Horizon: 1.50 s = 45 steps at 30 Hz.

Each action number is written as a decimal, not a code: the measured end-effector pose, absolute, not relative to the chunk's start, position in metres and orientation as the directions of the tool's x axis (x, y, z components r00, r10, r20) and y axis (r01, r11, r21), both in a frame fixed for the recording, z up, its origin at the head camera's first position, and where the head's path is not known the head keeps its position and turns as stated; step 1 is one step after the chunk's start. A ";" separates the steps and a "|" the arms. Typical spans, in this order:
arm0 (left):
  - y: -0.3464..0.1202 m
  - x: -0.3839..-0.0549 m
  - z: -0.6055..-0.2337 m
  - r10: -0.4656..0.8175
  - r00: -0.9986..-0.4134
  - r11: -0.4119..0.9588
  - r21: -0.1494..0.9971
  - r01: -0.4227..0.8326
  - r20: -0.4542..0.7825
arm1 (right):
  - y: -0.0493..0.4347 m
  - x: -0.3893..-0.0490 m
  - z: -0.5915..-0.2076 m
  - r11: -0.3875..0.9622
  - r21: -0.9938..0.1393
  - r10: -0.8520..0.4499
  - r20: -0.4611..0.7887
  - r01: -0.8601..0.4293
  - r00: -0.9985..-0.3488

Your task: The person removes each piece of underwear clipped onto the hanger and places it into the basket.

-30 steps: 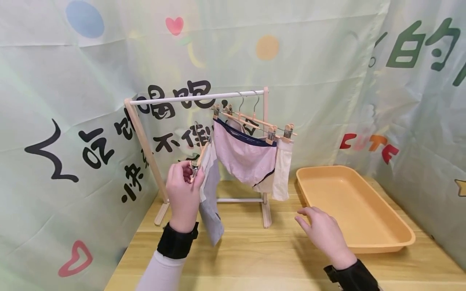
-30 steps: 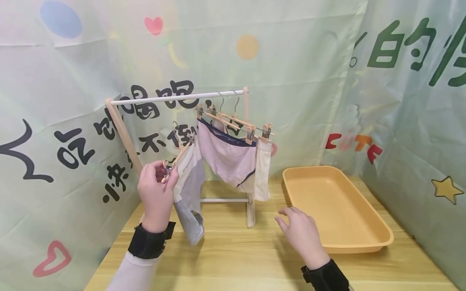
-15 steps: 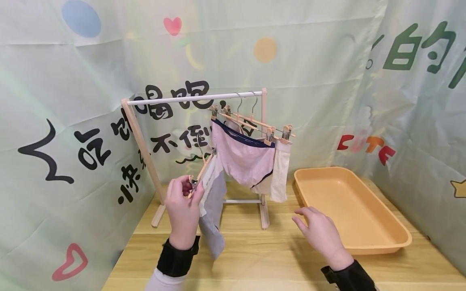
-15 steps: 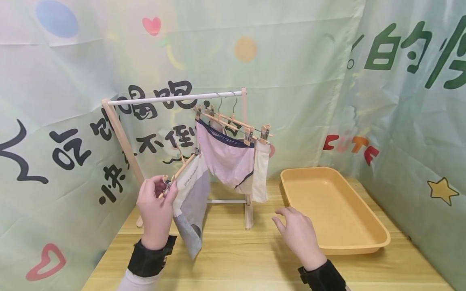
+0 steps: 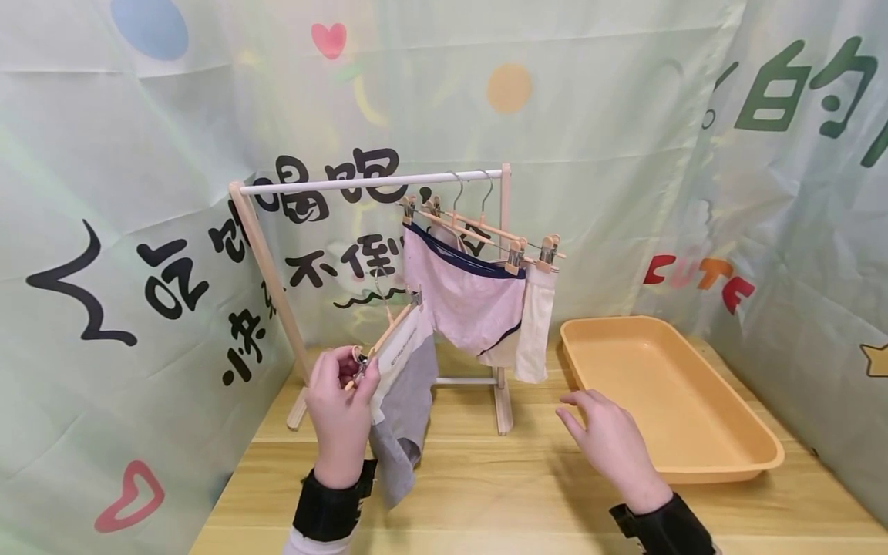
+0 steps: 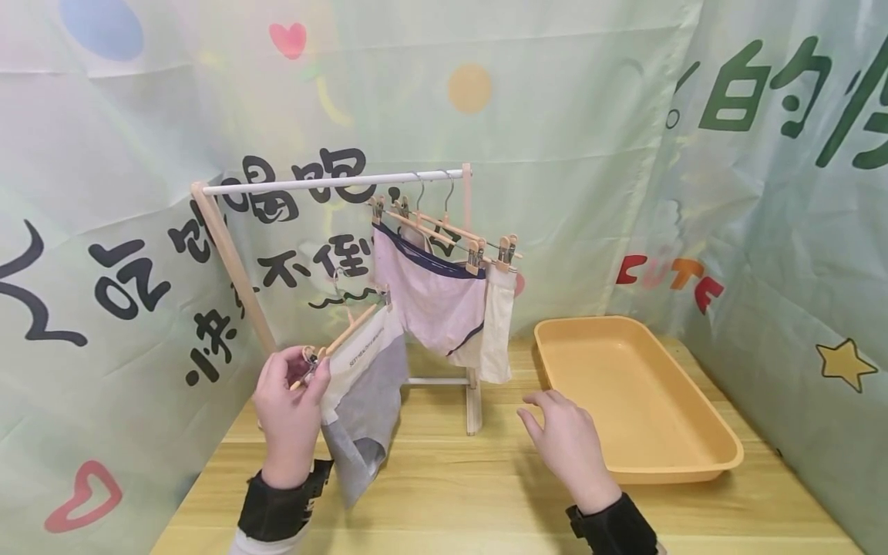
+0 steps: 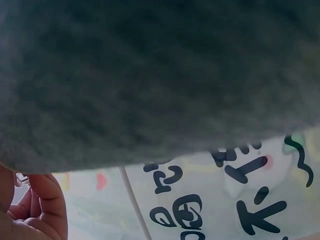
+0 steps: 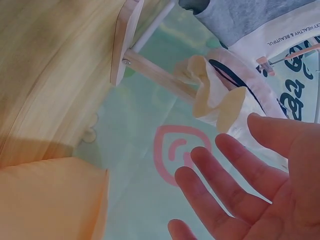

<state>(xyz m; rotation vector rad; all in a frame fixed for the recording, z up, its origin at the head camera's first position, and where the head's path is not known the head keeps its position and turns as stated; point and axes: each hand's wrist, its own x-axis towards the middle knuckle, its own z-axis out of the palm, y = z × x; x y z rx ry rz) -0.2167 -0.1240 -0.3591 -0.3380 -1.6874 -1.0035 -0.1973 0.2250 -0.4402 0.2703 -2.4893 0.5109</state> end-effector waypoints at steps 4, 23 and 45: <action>-0.123 -0.217 -0.361 -0.251 -0.361 0.603 0.437 0.667 0.898 | 0.224 -0.198 -0.441 0.904 -0.300 -0.078 0.584 -0.305 -0.808; -0.122 -0.228 -0.372 -0.237 -0.476 0.502 0.527 0.686 0.847 | 0.230 -0.200 -0.437 0.904 -0.290 -0.083 0.604 -0.315 -0.793; -0.120 -0.201 -0.343 -0.121 -0.676 0.373 0.664 0.648 0.727 | 0.224 -0.203 -0.439 0.882 -0.295 -0.090 0.658 -0.367 -0.747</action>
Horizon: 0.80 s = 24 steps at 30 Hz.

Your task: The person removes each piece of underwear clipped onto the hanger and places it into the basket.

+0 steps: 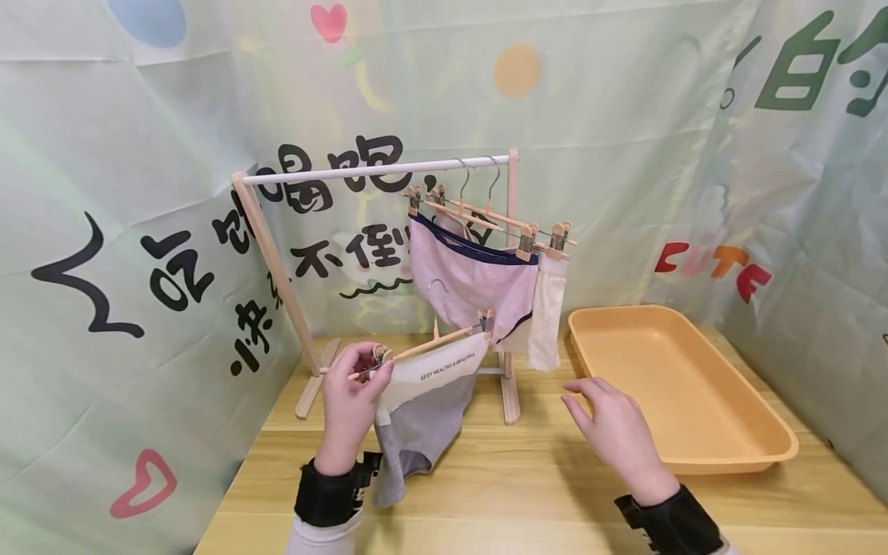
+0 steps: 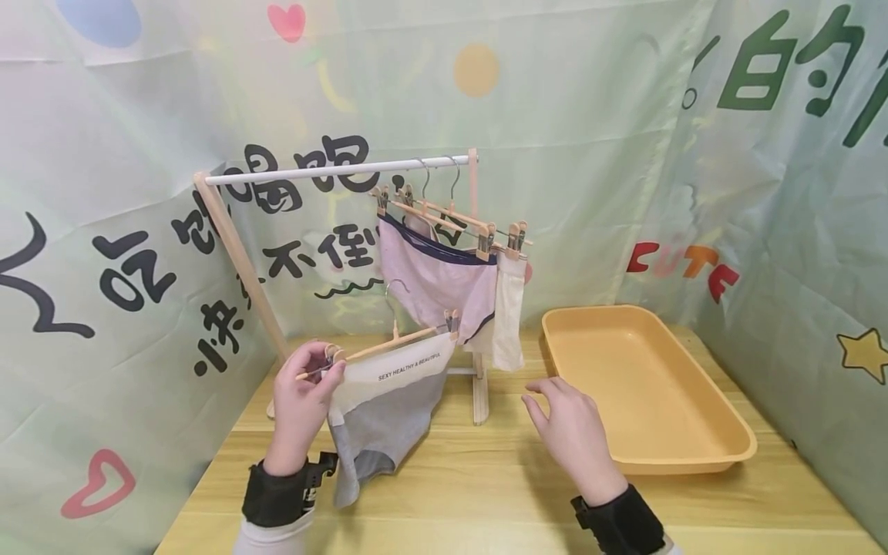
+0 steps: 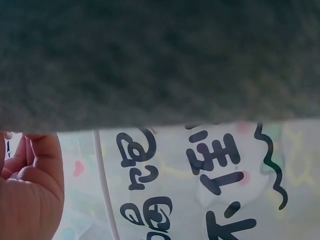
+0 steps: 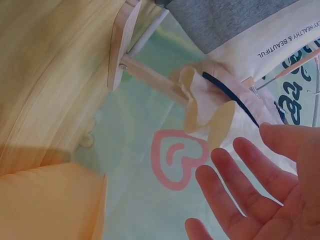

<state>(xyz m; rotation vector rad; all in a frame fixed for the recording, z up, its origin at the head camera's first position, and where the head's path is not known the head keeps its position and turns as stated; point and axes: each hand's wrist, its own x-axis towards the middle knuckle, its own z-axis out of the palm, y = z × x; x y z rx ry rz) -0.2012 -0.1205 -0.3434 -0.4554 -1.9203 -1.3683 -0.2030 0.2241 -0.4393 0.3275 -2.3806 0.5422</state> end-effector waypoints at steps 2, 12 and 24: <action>-0.121 -0.202 -0.344 -0.107 -0.676 0.371 0.660 0.653 0.729 | 0.224 -0.203 -0.439 0.876 -0.303 -0.091 0.661 -0.376 -0.745; -0.140 -0.223 -0.366 -0.062 -0.718 0.270 0.704 0.656 0.693 | 0.219 -0.206 -0.439 0.860 -0.324 -0.086 0.669 -0.394 -0.738; -0.139 -0.223 -0.368 0.086 -0.775 0.131 0.764 0.632 0.627 | 0.218 -0.207 -0.436 0.808 -0.474 -0.027 0.563 -0.350 -0.826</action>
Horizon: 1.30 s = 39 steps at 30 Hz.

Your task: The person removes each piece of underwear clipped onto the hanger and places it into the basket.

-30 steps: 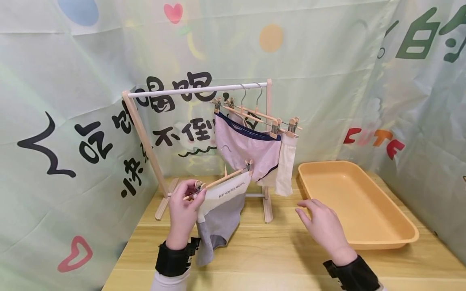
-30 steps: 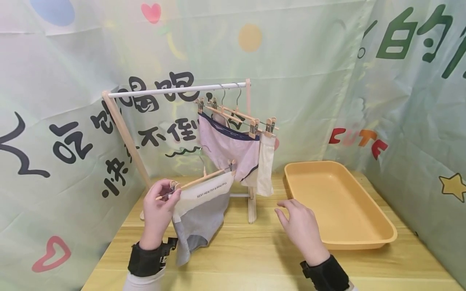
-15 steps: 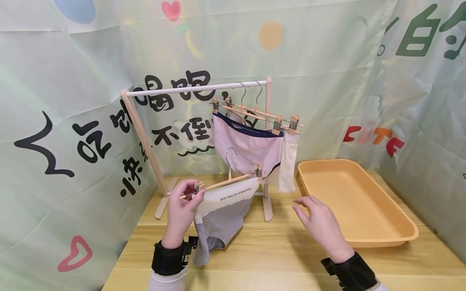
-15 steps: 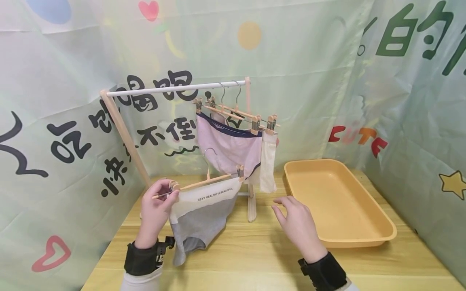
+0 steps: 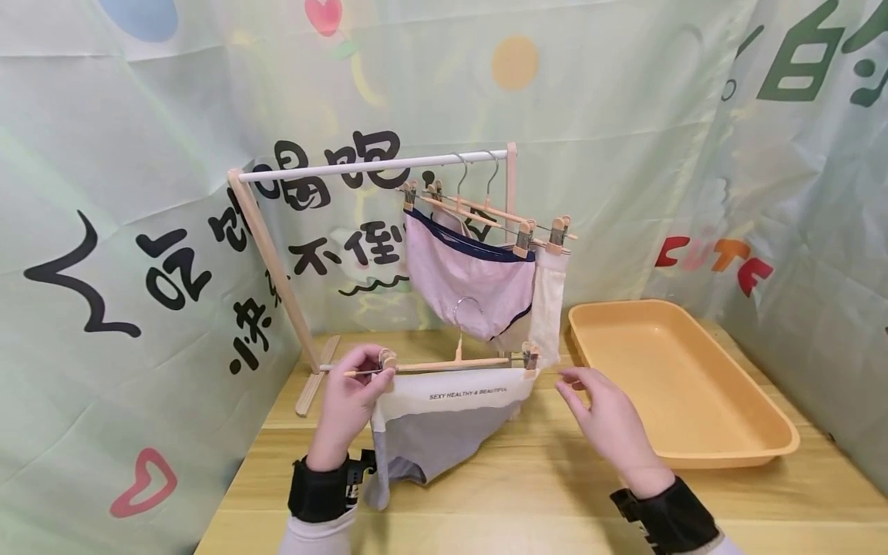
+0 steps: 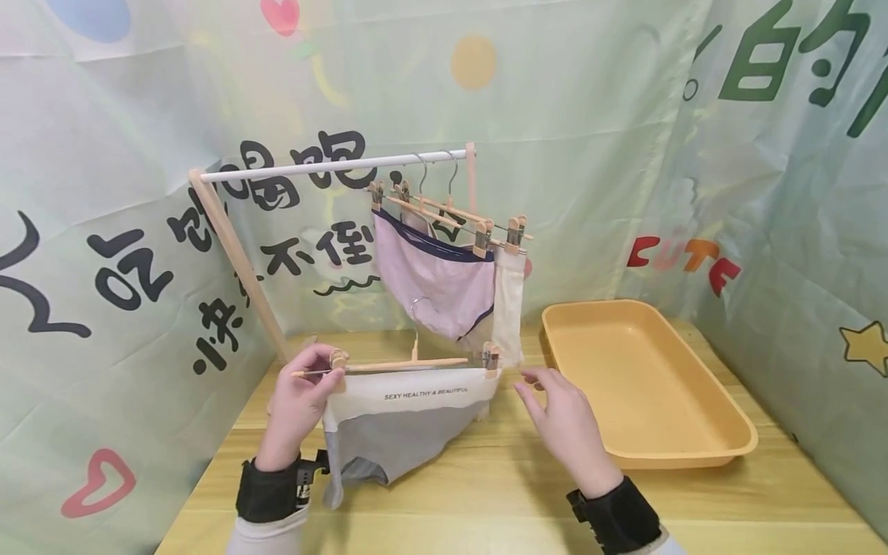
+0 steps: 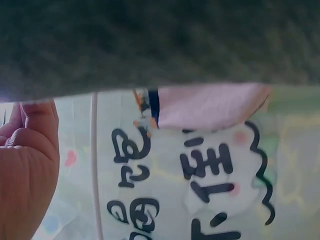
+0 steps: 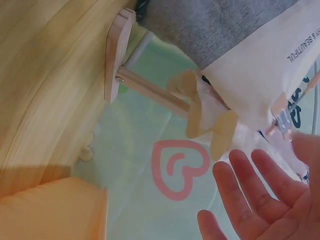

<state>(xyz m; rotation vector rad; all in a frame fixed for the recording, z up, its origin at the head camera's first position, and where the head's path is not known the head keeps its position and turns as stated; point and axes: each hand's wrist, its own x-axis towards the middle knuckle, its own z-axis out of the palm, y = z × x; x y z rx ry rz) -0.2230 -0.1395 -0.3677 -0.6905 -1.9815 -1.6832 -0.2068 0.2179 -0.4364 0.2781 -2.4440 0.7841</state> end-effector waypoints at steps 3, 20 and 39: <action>-0.134 -0.225 -0.370 0.118 -0.774 0.110 0.766 0.633 0.622 | 0.220 -0.208 -0.434 0.744 -0.564 -0.007 0.531 -0.359 -0.847; -0.110 -0.240 -0.391 0.110 -0.818 0.032 0.820 0.571 0.565 | 0.227 -0.215 -0.433 0.561 -0.749 0.032 0.446 -0.354 -0.894; -0.105 -0.234 -0.384 0.116 -0.831 -0.141 0.837 0.529 0.544 | 0.231 -0.199 -0.411 0.117 -0.916 0.057 0.392 -0.384 -0.918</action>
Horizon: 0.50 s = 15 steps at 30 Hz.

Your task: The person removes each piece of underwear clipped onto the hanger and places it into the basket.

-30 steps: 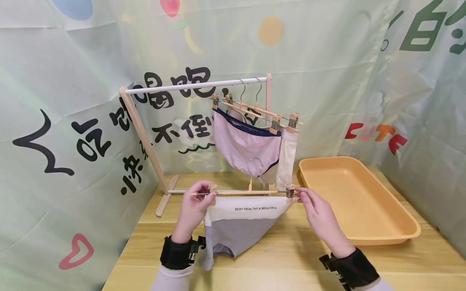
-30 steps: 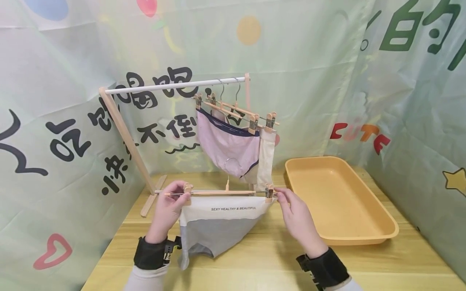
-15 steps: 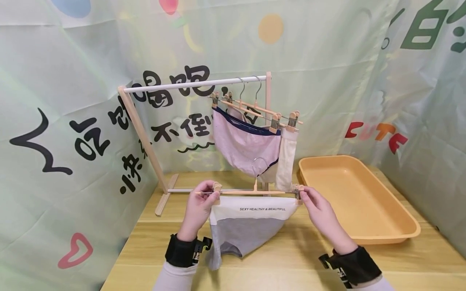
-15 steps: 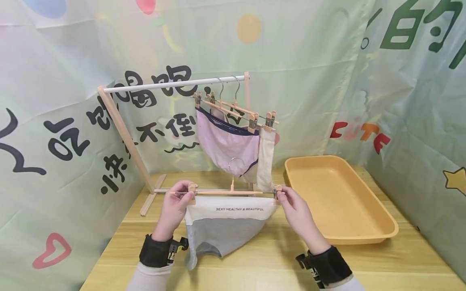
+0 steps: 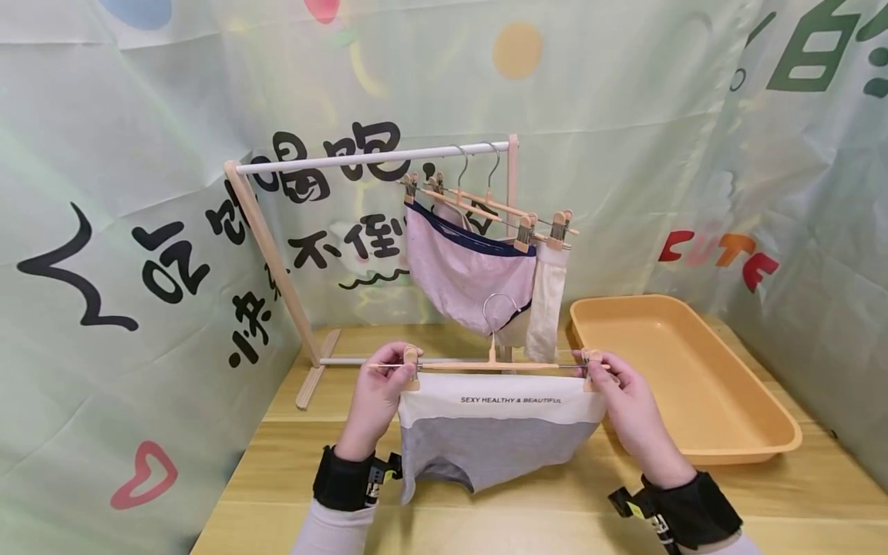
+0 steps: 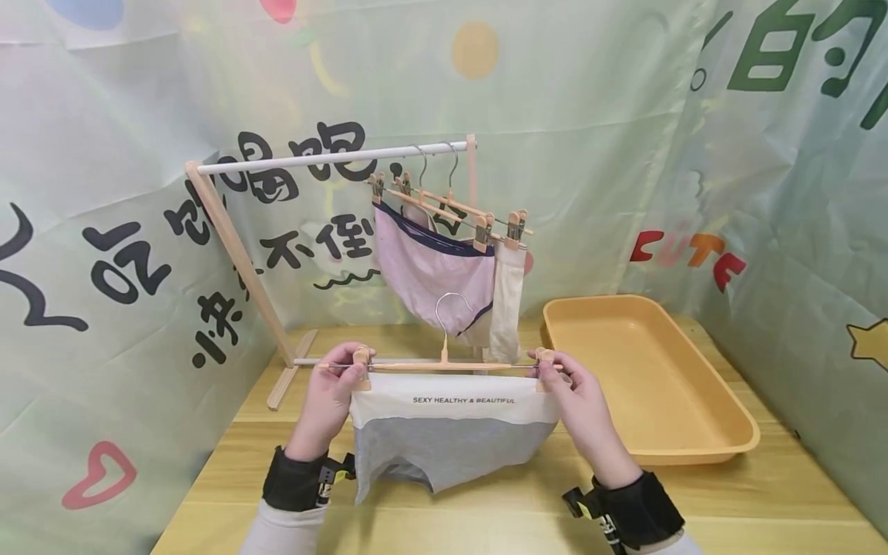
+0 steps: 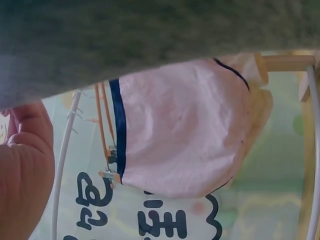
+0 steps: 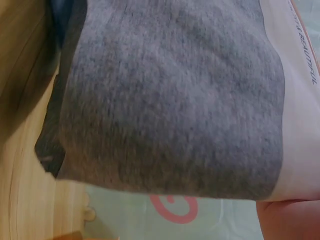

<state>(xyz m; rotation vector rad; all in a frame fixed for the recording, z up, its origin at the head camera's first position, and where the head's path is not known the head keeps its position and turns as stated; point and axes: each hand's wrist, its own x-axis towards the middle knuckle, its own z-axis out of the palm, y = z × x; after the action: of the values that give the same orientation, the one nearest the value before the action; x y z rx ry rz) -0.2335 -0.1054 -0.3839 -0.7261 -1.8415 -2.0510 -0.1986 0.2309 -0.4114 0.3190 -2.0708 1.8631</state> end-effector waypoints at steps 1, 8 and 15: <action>-0.106 -0.233 -0.383 0.125 -0.832 -0.125 0.841 0.527 0.540 | 0.231 -0.197 -0.410 0.124 -0.916 0.061 0.391 -0.382 -0.918; -0.118 -0.235 -0.381 0.191 -0.872 0.014 0.887 0.462 0.451 | 0.231 -0.197 -0.408 0.109 -0.915 0.072 0.397 -0.389 -0.915; -0.128 -0.241 -0.384 0.252 -0.912 0.139 0.920 0.366 0.325 | 0.231 -0.205 -0.419 0.143 -0.928 0.063 0.355 -0.344 -0.933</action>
<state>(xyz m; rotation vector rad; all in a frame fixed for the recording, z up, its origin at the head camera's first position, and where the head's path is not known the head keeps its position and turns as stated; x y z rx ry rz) -0.2412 -0.1282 -0.3842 -0.6262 -2.2993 -1.9029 -0.2052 0.2310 -0.4191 0.2722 -2.1161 1.8539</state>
